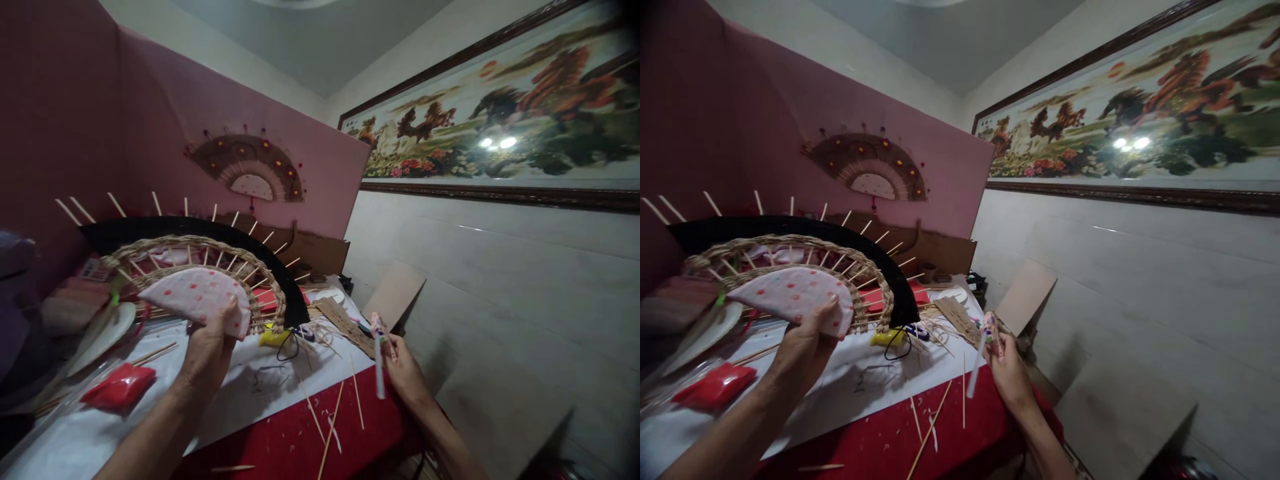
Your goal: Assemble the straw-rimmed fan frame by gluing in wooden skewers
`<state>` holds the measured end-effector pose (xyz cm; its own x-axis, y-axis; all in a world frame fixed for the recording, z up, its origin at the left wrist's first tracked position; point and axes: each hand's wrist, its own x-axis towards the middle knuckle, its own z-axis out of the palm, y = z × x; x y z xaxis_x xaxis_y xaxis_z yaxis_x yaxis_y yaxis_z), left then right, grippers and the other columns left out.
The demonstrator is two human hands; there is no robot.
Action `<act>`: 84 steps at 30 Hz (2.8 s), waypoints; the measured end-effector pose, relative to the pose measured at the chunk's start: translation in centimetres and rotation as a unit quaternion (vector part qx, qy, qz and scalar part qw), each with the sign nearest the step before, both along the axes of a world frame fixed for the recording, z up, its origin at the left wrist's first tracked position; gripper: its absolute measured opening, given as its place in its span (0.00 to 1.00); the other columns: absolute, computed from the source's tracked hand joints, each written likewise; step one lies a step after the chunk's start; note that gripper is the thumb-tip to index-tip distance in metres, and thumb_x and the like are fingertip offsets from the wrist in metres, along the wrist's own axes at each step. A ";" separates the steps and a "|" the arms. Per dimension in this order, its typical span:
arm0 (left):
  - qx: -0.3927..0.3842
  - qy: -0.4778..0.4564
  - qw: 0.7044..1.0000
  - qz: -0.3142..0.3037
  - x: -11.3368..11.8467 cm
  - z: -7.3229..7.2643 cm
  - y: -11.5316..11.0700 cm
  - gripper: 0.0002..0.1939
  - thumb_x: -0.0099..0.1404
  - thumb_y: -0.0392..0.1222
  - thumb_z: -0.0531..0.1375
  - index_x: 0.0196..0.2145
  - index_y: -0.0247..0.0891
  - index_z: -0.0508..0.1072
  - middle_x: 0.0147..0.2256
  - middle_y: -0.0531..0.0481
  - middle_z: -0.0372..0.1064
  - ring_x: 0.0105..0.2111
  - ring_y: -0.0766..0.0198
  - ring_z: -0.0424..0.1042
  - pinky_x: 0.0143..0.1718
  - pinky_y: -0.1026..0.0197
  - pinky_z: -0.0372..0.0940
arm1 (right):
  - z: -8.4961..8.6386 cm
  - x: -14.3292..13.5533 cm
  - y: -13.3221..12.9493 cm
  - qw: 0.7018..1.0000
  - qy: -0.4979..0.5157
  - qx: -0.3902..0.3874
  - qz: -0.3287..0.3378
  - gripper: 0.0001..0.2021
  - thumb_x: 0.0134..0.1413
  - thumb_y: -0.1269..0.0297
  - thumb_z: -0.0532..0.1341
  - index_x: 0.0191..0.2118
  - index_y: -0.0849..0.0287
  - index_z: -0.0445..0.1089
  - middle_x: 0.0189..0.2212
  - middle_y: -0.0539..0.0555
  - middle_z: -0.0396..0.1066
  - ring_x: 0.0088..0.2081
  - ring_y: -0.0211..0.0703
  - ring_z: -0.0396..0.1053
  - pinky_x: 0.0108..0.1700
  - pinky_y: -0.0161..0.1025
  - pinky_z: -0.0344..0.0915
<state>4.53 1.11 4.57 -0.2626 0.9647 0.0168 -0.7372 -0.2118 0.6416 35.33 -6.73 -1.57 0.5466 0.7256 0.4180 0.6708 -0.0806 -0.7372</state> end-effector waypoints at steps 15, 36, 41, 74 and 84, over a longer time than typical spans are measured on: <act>-0.004 0.001 1.000 0.000 -0.1 0.2 0.0 0.10 0.45 0.29 0.66 0.27 0.38 0.72 0.26 0.55 0.68 0.23 0.70 0.67 0.15 0.71 0.61 | 0.1 -0.4 2.6 0.953 -0.234 -0.191 0.024 0.20 0.57 0.64 0.55 0.55 0.64 0.60 0.48 0.64 0.67 0.50 0.51 0.66 0.49 0.41 0.59; -0.013 -0.001 1.000 -0.005 0.1 0.0 -0.1 0.10 0.47 0.32 0.66 0.30 0.35 0.72 0.30 0.54 0.69 0.25 0.72 0.68 0.22 0.72 0.66 | -1.5 -3.8 -4.9 0.883 -0.395 -0.245 0.068 0.14 0.49 0.82 0.48 0.34 0.60 0.66 0.32 0.59 0.71 0.31 0.49 0.72 0.30 0.39 0.58; 0.014 0.011 1.000 -0.020 0.2 -0.2 -0.3 0.15 0.43 0.35 0.69 0.32 0.35 0.72 0.29 0.55 0.69 0.25 0.71 0.67 0.20 0.71 0.63 | 1.8 -6.9 -4.5 0.943 -0.298 -0.048 0.139 0.11 0.61 0.66 0.45 0.30 0.55 0.61 0.25 0.53 0.70 0.26 0.43 0.70 0.27 0.36 0.57; 0.029 0.075 0.996 -0.029 1.2 -0.2 -1.6 0.18 0.45 0.41 0.69 0.35 0.38 0.70 0.28 0.56 0.70 0.25 0.69 0.68 0.22 0.69 0.62 | 3.8 -17.1 2.9 0.976 0.014 0.089 0.198 0.13 0.58 0.58 0.53 0.23 0.56 0.59 0.12 0.42 0.53 0.15 0.34 0.52 0.19 0.33 0.44; 0.035 0.061 0.997 -0.033 1.3 -0.3 -1.7 0.15 0.46 0.40 0.68 0.32 0.38 0.69 0.26 0.56 0.68 0.24 0.70 0.66 0.19 0.70 0.60 | 3.6 -17.7 3.3 0.980 -0.022 0.080 0.183 0.13 0.59 0.60 0.51 0.23 0.55 0.57 0.13 0.45 0.58 0.17 0.36 0.57 0.21 0.33 0.47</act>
